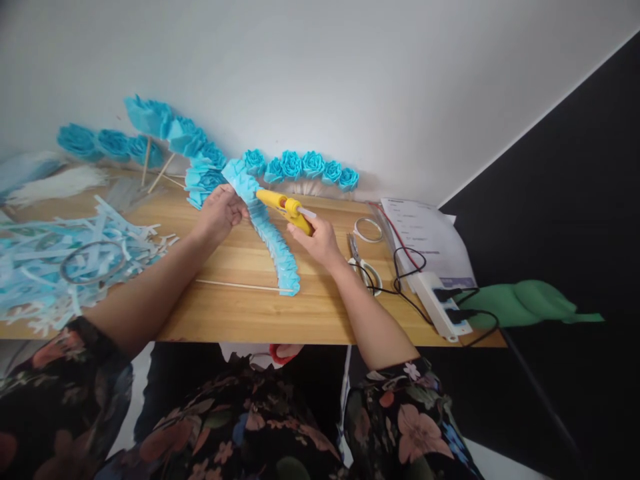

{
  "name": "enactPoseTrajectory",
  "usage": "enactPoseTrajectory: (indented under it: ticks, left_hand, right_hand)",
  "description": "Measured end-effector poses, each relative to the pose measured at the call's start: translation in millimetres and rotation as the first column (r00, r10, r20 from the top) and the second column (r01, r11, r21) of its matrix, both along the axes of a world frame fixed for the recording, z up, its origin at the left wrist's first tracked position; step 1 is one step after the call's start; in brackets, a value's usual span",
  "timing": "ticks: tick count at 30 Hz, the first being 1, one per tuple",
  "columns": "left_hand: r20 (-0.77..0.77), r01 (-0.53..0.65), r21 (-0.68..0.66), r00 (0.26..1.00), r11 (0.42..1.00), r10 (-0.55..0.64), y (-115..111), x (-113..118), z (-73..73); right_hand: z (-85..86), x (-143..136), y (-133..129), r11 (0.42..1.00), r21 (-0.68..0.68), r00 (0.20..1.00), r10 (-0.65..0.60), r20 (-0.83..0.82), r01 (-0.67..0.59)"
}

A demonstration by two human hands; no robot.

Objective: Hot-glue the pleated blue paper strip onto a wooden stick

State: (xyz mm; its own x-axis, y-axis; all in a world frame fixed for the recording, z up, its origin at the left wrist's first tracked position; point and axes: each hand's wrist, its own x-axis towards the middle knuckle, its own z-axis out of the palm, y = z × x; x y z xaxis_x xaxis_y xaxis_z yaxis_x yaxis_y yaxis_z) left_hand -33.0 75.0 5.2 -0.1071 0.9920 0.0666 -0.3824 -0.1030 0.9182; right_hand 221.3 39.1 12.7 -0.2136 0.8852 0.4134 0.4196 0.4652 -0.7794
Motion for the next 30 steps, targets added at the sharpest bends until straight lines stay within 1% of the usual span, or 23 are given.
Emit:
enactPoseTrajectory:
  ticks: [4, 8, 13, 17, 23, 27, 30]
  left_hand:
    - [0.005, 0.0, -0.011, 1.0, 1.0, 0.0, -1.9, 0.5, 1.4]
    - [0.009, 0.024, 0.001, 1.0, 1.0, -0.024, -2.3, 2.6, 0.0]
    - [0.004, -0.031, -0.018, 0.999, 0.999, 0.031, 0.8, 3.3, -3.7]
    - [0.002, -0.016, -0.017, 1.0, 1.0, 0.016, 1.4, 1.8, -4.3]
    - [-0.008, 0.002, -0.012, 1.0, 1.0, -0.002, 0.6, 3.1, -5.0]
    - [-0.003, 0.006, -0.013, 1.0, 1.0, -0.006, 1.6, 3.9, -6.7]
    - [-0.004, -0.006, -0.02, 1.0, 1.0, 0.006, 2.7, 3.3, -7.4]
  right_hand:
    - [-2.6, -1.5, -0.5, 1.0, -0.007, 1.0, -0.003, 0.023, 0.003]
    - [-1.0, -1.4, 0.6, 1.0, -0.006, 0.999, -0.02, 0.027, 0.02]
    - [5.9, 4.0, 2.1, 0.998, -0.014, 0.998, -0.054, -0.027, 0.054]
    - [8.1, 3.9, -0.6, 0.999, -0.016, 0.999, -0.035, -0.019, 0.034]
    - [3.4, -3.3, -3.5, 1.0, 0.006, 1.0, 0.008, 0.009, -0.008]
    - [5.2, -2.4, -2.1, 1.0, -0.015, 1.0, -0.02, 0.019, 0.02]
    - [7.6, 0.6, -0.7, 0.997, -0.046, 0.998, -0.057, -0.005, 0.057]
